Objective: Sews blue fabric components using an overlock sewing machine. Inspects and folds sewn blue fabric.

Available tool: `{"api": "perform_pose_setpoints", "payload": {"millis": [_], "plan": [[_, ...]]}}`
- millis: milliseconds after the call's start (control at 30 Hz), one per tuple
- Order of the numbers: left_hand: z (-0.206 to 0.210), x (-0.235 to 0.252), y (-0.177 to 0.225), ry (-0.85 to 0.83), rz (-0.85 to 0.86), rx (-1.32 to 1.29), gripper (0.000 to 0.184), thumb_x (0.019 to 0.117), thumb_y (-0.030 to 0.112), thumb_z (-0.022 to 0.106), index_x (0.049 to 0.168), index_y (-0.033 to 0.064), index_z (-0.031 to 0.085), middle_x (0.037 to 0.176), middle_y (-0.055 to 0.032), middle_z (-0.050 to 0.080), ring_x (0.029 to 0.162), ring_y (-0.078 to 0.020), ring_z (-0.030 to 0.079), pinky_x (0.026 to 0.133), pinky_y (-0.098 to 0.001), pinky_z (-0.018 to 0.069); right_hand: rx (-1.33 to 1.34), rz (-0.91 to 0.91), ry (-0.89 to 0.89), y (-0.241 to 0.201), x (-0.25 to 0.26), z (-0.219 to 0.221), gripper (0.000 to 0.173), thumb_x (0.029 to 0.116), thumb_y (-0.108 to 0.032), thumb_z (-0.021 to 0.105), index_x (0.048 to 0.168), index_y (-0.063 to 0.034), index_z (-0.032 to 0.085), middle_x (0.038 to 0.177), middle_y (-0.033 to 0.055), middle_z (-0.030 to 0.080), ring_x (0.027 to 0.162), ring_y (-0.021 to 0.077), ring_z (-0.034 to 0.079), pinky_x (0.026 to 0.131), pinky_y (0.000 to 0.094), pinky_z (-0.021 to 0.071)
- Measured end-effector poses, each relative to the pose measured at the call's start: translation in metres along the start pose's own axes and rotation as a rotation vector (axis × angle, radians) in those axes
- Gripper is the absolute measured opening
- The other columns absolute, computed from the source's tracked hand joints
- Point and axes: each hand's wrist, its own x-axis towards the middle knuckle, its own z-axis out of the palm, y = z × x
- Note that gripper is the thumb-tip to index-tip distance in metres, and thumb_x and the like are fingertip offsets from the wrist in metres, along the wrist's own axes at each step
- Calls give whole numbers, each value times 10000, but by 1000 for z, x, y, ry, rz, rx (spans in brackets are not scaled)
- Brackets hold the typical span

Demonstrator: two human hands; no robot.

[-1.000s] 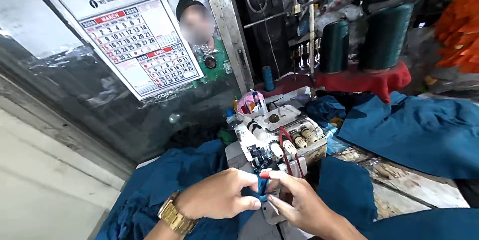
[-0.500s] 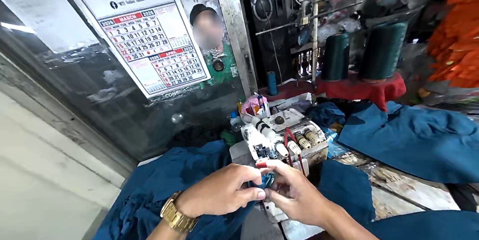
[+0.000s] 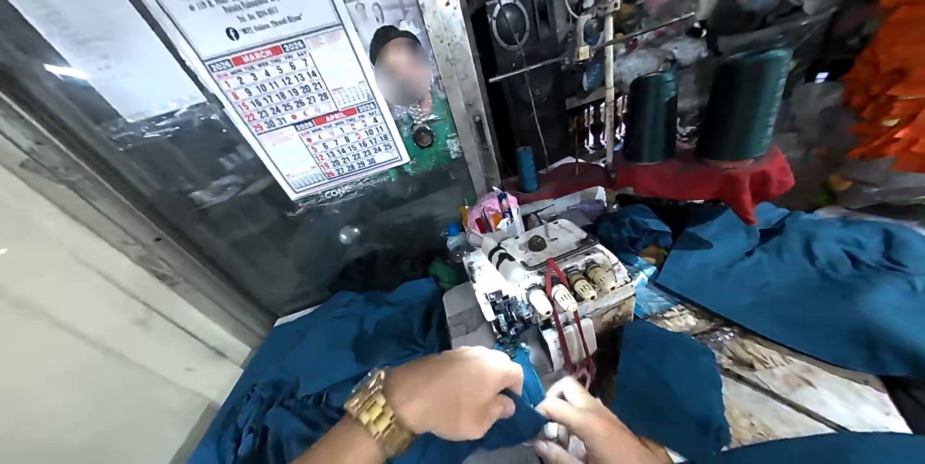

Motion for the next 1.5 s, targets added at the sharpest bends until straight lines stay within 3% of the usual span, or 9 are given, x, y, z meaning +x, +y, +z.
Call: {"api": "perform_pose_setpoints", "payload": {"millis": [133,300,500,700,833,933,1100,1267,1500], "plan": [[1,-6,-26,138,-72,112,300,1054,364,528,1111,110,676,1065,-92,651,988,-250,663,877,-480,559,283,-6,-54,9,22,8,209,1049,-292,583,1169,-147,672,881,-9,746,700,111,723,633,339,637],[2,-3,20,173,-192,137,280,1071,379,462,1115,149,617,975,-67,655,889,-263,681,723,-508,565,574,35,-354,6,49,-22,227,1055,-279,603,1181,-103,671,988,47,772,712,206,759,584,395,662],[19,-27,15,475,-342,222,407,1010,562,513,1221,235,636,1110,-36,625,738,-186,667,596,-422,584,752,83,-323,6,34,-16,241,1072,-268,570,1153,-63,667,1011,90,776,692,251,760,582,417,664],[54,-48,-26,410,-296,89,234,1030,380,559,1053,198,704,904,-7,710,811,-205,707,695,-499,592,773,126,-266,0,30,-9,262,1087,-293,537,1160,-69,652,986,90,780,694,261,763,589,423,666],[32,-30,-1,704,-142,-7,246,1067,354,508,1092,229,718,1010,52,702,832,-81,675,724,-333,598,668,106,-211,-1,32,-7,247,1074,-288,564,1128,-76,677,970,68,784,677,238,760,579,404,664],[34,0,-8,511,-36,12,267,1065,217,475,1204,219,703,1254,9,670,1111,-151,671,905,-414,588,571,77,-177,-6,33,-3,232,1067,-285,580,1101,-86,695,956,39,785,673,212,759,585,389,668],[23,-11,-16,365,-49,51,242,1026,377,576,1052,176,708,1178,-13,649,920,-161,666,797,-402,582,532,93,-213,-3,28,-7,270,1083,-297,541,1216,-111,684,979,40,781,680,203,757,584,388,664],[13,-13,1,248,94,-71,270,1039,354,562,1005,112,678,938,-52,634,846,-188,628,765,-391,540,481,-3,-191,-16,23,-13,224,1079,-285,552,1096,-99,674,970,15,780,688,183,756,598,369,666],[15,-8,-23,256,-6,6,263,1026,392,581,1079,165,703,1060,-50,640,922,-189,645,814,-412,563,488,49,-182,0,14,-3,238,1081,-298,548,1082,-97,675,938,14,784,683,193,762,602,391,673]]}}
